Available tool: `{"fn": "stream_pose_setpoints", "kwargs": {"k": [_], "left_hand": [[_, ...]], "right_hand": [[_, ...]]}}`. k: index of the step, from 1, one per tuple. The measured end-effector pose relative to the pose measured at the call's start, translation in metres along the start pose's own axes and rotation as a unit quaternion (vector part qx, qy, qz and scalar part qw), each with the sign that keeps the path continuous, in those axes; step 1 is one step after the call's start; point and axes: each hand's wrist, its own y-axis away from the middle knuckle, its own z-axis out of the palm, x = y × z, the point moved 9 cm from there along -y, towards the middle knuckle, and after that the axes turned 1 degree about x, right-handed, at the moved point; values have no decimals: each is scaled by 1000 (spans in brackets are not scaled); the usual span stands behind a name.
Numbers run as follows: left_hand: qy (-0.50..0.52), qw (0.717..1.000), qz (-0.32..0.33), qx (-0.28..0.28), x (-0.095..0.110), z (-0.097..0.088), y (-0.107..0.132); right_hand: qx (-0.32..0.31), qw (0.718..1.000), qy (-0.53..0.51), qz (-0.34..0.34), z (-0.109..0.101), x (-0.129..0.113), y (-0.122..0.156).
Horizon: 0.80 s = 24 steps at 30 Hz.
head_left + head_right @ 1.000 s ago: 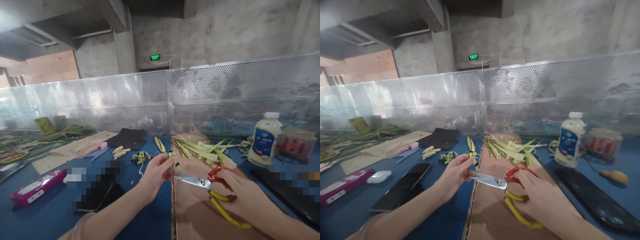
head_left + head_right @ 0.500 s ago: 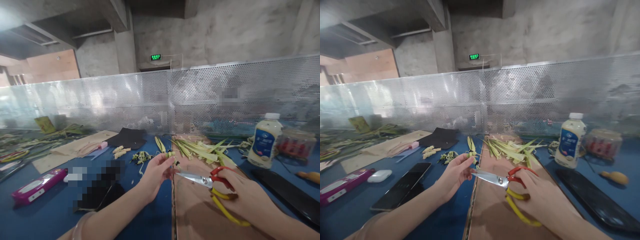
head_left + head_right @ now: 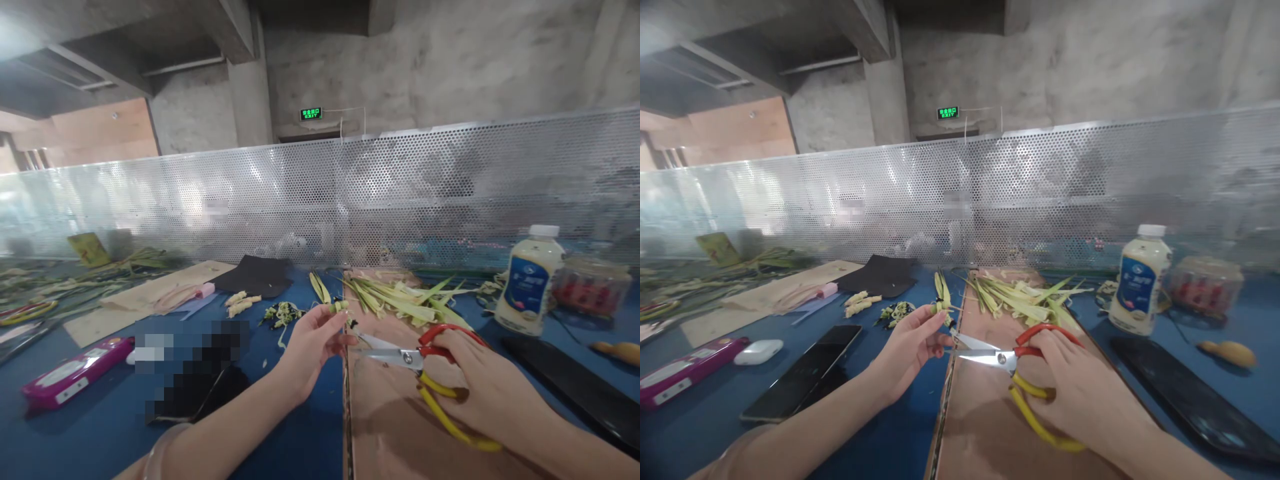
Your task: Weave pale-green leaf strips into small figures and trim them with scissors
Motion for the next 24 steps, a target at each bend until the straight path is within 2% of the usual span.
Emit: {"fn": "stream_pose_setpoints", "kwargs": {"k": [24], "left_hand": [[-4,1000,-4,-5,0,6,2]], "right_hand": [[3,1000,12,17,1,3,3]]}}
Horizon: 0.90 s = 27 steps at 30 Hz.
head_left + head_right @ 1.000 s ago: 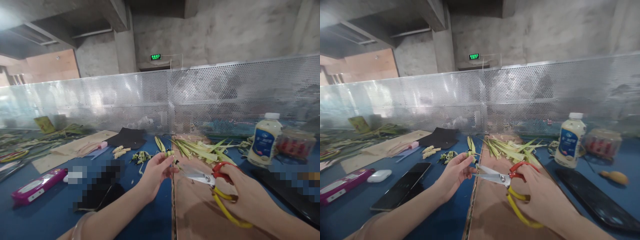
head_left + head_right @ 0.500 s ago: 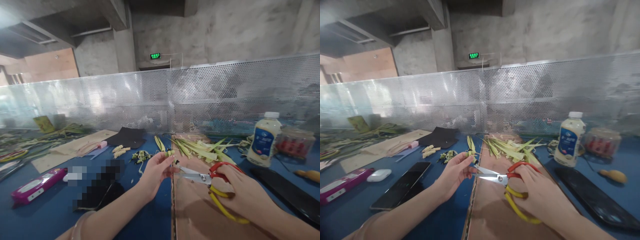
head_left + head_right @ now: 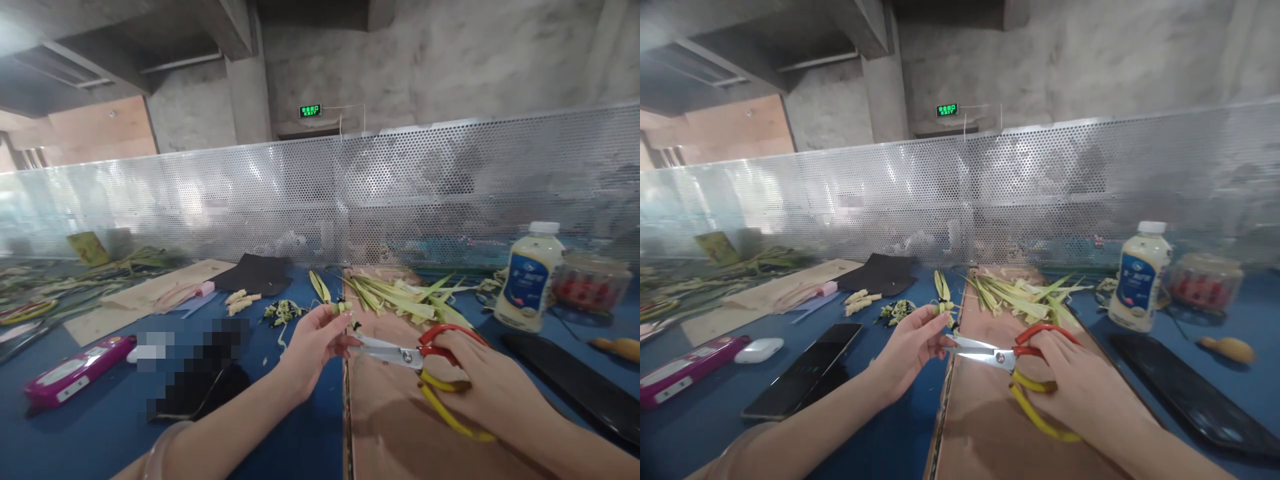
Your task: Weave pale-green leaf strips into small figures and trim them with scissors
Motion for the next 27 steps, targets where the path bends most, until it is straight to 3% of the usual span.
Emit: {"fn": "stream_pose_setpoints", "kwargs": {"k": [14,27], "left_hand": [[-5,1000,4,-2,2,0,1],[0,1000,0,-10,-3,3,3]], "right_hand": [[35,998,26,-43,-4,-6,1],[25,999,-27,-9,-4,-1,1]]}}
